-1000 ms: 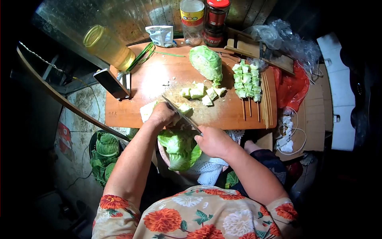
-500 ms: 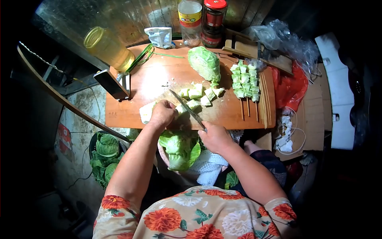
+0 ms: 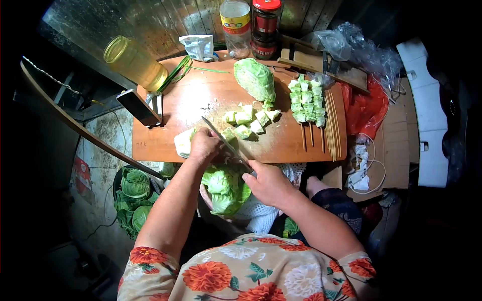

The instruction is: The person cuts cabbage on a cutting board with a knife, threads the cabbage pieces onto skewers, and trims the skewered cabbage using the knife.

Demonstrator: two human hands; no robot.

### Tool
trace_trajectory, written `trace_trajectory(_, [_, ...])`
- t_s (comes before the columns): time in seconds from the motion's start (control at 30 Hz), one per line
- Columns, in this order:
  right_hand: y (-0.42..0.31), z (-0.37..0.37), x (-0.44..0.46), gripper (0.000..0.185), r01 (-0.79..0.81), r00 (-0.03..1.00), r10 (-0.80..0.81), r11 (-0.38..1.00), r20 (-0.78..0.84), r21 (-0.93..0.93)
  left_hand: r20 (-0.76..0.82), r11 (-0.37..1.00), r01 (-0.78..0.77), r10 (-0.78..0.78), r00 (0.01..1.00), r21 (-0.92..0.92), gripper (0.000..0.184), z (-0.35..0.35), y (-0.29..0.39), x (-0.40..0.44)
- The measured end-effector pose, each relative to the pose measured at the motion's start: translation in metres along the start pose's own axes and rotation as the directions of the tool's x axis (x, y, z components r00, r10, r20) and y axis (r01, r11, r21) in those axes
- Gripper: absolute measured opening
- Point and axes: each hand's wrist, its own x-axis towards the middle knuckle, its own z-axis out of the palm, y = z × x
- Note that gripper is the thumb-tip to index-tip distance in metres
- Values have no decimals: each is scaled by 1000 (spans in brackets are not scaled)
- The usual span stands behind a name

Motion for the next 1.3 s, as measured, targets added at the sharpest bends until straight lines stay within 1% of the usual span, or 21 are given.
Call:
trace_trajectory(0.03, [2, 1, -1, 43, -2, 1000, 2, 1000, 0, 1, 2, 1000, 1, -1, 1000, 1, 19, -1, -1, 0])
trace_trajectory(0.1, [7, 2, 0, 34, -51, 998, 51, 999, 41, 4, 31, 999, -27, 28, 999, -32, 16, -3, -2, 0])
trace_trajectory(0.13, [8, 2, -1, 34, -51, 998, 51, 999, 42, 3, 31, 999, -27, 28, 999, -33, 16, -3, -1, -1])
trace_trajectory(0.2, [9, 2, -1, 32, -9, 1000, 9, 1000, 15, -17, 4, 997, -62, 62, 998, 50, 14, -3, 2, -2])
trace_trajectory(0.23, [8, 2, 0, 32, -9, 1000, 9, 1000, 16, -17, 4, 997, -61, 61, 998, 50, 14, -2, 0, 0])
trace_trajectory(0.3, [7, 2, 2, 31, -66, 996, 68, 996, 52, -54, -5, 998, -62, 62, 998, 5, 13, -2, -5, 6])
trace_trajectory(0.43, [12, 4, 12, 31, -72, 995, 77, 995, 70, -72, 40, 999, -30, 29, 999, 24, 14, -4, -2, 9])
trace_trajectory(0.5, [6, -1, 18, 34, -138, 975, 153, 985, 160, -99, 51, 997, -42, 39, 998, 61, 15, -6, 0, 8])
trace_trajectory(0.53, [5, -2, 22, 34, -137, 975, 152, 985, 162, -101, 49, 997, -40, 38, 998, 60, 15, -5, -4, 11])
trace_trajectory(0.6, [2, 1, 28, 33, -178, 966, 203, 972, 160, -156, 22, 990, -121, 120, 993, 76, 15, -3, -9, 16])
trace_trajectory(0.73, [12, 17, 42, 33, -211, 963, 225, 972, 146, -103, 3, 997, -75, 75, 997, 25, 16, -3, -9, 14])
trace_trajectory(0.8, [19, 24, 42, 34, -145, 984, 155, 983, 82, -116, -7, 998, -70, 70, 997, 1, 10, -4, -6, 13])
trace_trajectory(0.83, [21, 27, 41, 34, -145, 985, 155, 982, 81, -117, -7, 997, -72, 72, 997, 0, 10, -6, -1, 8])
trace_trajectory(0.9, [25, 28, 40, 36, -96, 994, 100, 990, 34, -106, 68, 999, -10, 14, 998, -52, 9, -10, 11, -3])
trace_trajectory(0.93, [24, 27, 40, 36, -96, 995, 99, 990, 31, -107, 69, 999, -14, 17, 997, -52, 9, -10, 11, 0])
trace_trajectory(1.0, [23, 26, 40, 30, -112, 993, 110, 990, -30, -79, 17, 989, -54, 57, 998, -134, 15, -10, 8, 11])
trace_trajectory(1.03, [23, 23, 41, 30, -114, 993, 111, 990, -30, -79, 18, 990, -54, 57, 998, -134, 15, -10, 7, 15])
trace_trajectory(1.1, [23, 16, 46, 31, -115, 992, 117, 992, 42, -52, -44, 980, -142, 137, 990, -137, 15, -9, 8, 20])
trace_trajectory(1.23, [20, 16, 49, 34, -155, 986, 158, 986, 54, -55, -49, 988, -127, 124, 991, -84, 16, -12, 14, 18])
trace_trajectory(1.3, [18, 17, 48, 36, -184, 981, 184, 983, 69, -2, -3, 989, -130, 130, 991, -64, 15, -15, 15, 19])
